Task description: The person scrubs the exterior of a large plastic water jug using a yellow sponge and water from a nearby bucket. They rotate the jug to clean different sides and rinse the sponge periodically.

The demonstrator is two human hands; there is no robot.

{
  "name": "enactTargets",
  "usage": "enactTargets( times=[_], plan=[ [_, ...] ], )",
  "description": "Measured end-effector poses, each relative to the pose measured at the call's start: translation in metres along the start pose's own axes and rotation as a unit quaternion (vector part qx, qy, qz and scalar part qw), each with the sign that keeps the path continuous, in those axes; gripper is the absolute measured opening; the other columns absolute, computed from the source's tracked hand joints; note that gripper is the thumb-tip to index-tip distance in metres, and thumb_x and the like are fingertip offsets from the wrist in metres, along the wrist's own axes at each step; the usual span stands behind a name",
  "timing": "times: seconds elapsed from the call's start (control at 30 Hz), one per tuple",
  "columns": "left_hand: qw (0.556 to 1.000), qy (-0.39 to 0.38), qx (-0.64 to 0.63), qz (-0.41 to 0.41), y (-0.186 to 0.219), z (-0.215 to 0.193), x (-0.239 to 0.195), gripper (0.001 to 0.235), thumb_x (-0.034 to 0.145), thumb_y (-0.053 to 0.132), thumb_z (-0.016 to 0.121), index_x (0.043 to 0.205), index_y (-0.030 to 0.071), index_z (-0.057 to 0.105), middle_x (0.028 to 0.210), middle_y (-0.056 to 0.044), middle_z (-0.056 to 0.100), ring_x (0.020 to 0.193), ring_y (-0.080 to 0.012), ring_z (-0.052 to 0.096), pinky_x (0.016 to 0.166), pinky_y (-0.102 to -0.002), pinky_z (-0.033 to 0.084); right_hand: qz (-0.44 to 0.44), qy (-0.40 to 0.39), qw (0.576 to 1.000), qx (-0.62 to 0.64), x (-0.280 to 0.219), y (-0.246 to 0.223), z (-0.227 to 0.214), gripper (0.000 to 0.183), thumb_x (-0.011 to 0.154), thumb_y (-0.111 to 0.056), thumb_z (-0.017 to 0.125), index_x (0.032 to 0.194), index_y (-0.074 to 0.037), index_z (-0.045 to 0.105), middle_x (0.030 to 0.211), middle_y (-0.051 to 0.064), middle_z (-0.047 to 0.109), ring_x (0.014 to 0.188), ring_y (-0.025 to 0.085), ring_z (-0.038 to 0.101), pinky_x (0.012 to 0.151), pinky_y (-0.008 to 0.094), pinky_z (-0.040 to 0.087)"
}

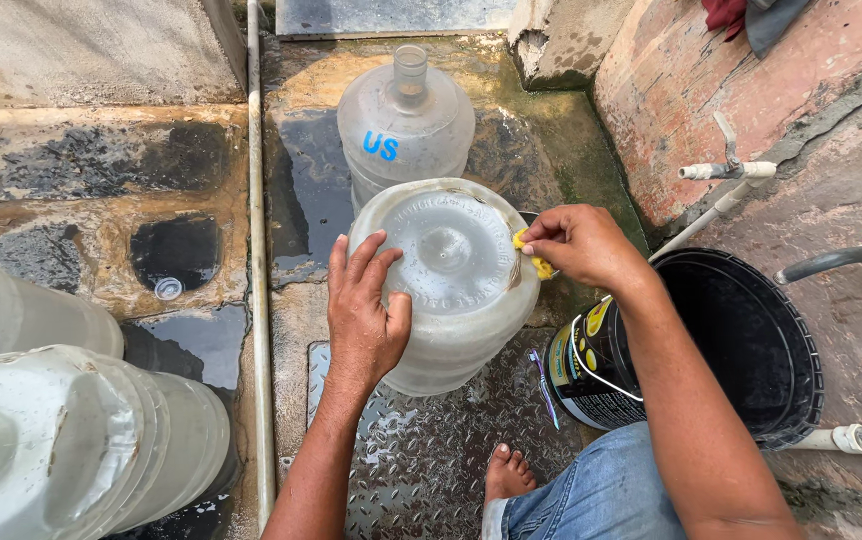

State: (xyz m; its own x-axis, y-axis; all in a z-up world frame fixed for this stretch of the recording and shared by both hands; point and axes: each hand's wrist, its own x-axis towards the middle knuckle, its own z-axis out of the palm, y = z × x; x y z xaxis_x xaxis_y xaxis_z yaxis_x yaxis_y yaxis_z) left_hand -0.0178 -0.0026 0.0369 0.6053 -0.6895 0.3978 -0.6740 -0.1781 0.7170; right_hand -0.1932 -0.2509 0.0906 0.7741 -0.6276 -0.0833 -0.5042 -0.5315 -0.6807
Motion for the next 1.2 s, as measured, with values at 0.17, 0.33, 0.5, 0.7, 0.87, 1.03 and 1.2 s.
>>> enactTargets(
  times=[0.17, 0.33, 0.5, 0.7, 0.87, 1.03, 1.2],
  plan=[
    [1.0, -0.016, -0.013, 0.014, 0.006, 0.0, -0.005, 0.053, 0.074, 0.01, 0.054, 0.124, 0.005, 0.069, 0.151, -0.014, 0.053, 0.152, -0.0492, 0.027, 0.122, -0.058, 0.029, -0.041, 0.081, 0.995, -0.038, 0.019, 0.005, 0.015, 0.014, 0.083, -0.01, 0.079, 0.097, -0.008, 0.08, 0.087, 0.007, 0.075, 0.076, 0.015, 0.073, 0.072, 0.03, 0.057],
    [0.997, -0.044, -0.01, 0.059, 0.017, 0.004, -0.011, 0.053, 0.071, 0.01, 0.055, 0.122, 0.006, 0.07, 0.148, -0.012, 0.056, 0.152, -0.0487, 0.028, 0.122, -0.058, 0.029, -0.15, 0.142, 0.977, -0.043, 0.037, -0.014, 0.035, 0.012, 0.084, -0.005, 0.075, 0.096, -0.008, 0.08, 0.087, 0.009, 0.07, 0.077, 0.022, 0.069, 0.071, 0.036, 0.055],
    [0.998, -0.027, -0.001, 0.05, 0.019, 0.004, -0.012, 0.053, 0.07, 0.01, 0.056, 0.121, 0.006, 0.07, 0.148, -0.012, 0.056, 0.151, -0.0472, 0.031, 0.123, -0.057, 0.03, -0.216, 0.15, 0.961, -0.083, 0.041, -0.024, 0.043, 0.012, 0.089, -0.005, 0.071, 0.097, -0.008, 0.08, 0.092, 0.011, 0.07, 0.086, 0.028, 0.069, 0.077, 0.04, 0.054],
    [0.999, -0.023, -0.001, 0.037, 0.014, 0.002, -0.011, 0.054, 0.07, 0.01, 0.055, 0.121, 0.007, 0.071, 0.149, -0.012, 0.056, 0.151, -0.0462, 0.032, 0.122, -0.056, 0.03, -0.111, 0.089, 0.984, -0.108, 0.017, -0.006, 0.006, 0.014, 0.083, -0.011, 0.076, 0.095, -0.006, 0.079, 0.09, 0.012, 0.073, 0.083, 0.029, 0.073, 0.076, 0.04, 0.056],
    [0.999, -0.005, 0.001, 0.031, 0.009, 0.004, -0.008, 0.053, 0.071, 0.009, 0.056, 0.122, 0.007, 0.071, 0.149, -0.012, 0.055, 0.15, -0.0463, 0.032, 0.123, -0.057, 0.03, -0.048, -0.004, 0.992, -0.118, -0.013, 0.002, -0.01, 0.016, 0.081, -0.013, 0.079, 0.095, -0.006, 0.079, 0.09, 0.012, 0.077, 0.081, 0.024, 0.077, 0.075, 0.036, 0.058],
    [1.0, 0.006, -0.024, 0.014, 0.005, 0.003, -0.004, 0.051, 0.072, 0.01, 0.054, 0.121, 0.007, 0.071, 0.149, -0.011, 0.056, 0.15, -0.0468, 0.033, 0.121, -0.056, 0.034, -0.101, -0.086, 0.984, -0.12, -0.026, -0.001, -0.021, 0.019, 0.074, -0.007, 0.079, 0.093, -0.005, 0.079, 0.09, 0.008, 0.078, 0.083, 0.021, 0.077, 0.075, 0.033, 0.059],
    [1.0, 0.0, -0.02, 0.024, 0.006, 0.004, -0.004, 0.052, 0.073, 0.01, 0.054, 0.122, 0.006, 0.071, 0.15, -0.013, 0.056, 0.151, -0.0474, 0.032, 0.121, -0.057, 0.033, -0.042, -0.048, 0.995, -0.077, -0.015, 0.011, -0.019, 0.018, 0.079, -0.012, 0.081, 0.097, -0.007, 0.079, 0.09, 0.007, 0.08, 0.08, 0.014, 0.077, 0.074, 0.03, 0.059]
  ],
)
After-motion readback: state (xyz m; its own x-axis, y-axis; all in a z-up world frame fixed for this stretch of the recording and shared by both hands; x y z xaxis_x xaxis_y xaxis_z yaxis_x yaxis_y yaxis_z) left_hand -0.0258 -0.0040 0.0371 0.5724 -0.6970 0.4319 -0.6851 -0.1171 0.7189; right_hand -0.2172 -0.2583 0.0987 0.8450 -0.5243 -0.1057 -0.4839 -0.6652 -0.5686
